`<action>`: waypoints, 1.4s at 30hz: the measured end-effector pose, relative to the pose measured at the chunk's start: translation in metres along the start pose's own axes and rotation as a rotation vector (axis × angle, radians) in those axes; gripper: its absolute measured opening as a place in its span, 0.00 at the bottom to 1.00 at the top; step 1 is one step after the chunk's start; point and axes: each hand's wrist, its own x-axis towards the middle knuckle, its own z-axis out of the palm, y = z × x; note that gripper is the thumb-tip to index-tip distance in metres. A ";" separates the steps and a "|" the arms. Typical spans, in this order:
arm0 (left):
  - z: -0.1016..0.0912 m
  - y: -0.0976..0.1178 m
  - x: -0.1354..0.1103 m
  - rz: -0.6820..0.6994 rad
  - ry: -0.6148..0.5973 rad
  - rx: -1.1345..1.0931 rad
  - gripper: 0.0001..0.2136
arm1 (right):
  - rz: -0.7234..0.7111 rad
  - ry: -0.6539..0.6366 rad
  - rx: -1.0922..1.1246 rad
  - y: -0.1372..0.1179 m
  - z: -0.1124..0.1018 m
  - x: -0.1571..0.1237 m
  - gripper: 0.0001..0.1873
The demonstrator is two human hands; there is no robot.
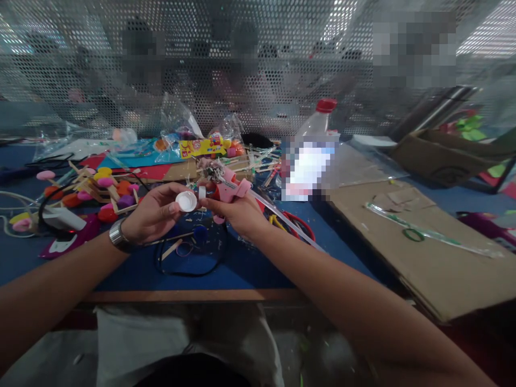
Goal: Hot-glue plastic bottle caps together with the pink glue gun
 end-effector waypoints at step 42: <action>0.006 0.003 -0.007 0.221 -0.022 0.408 0.18 | -0.114 -0.073 -0.241 -0.028 -0.003 -0.028 0.15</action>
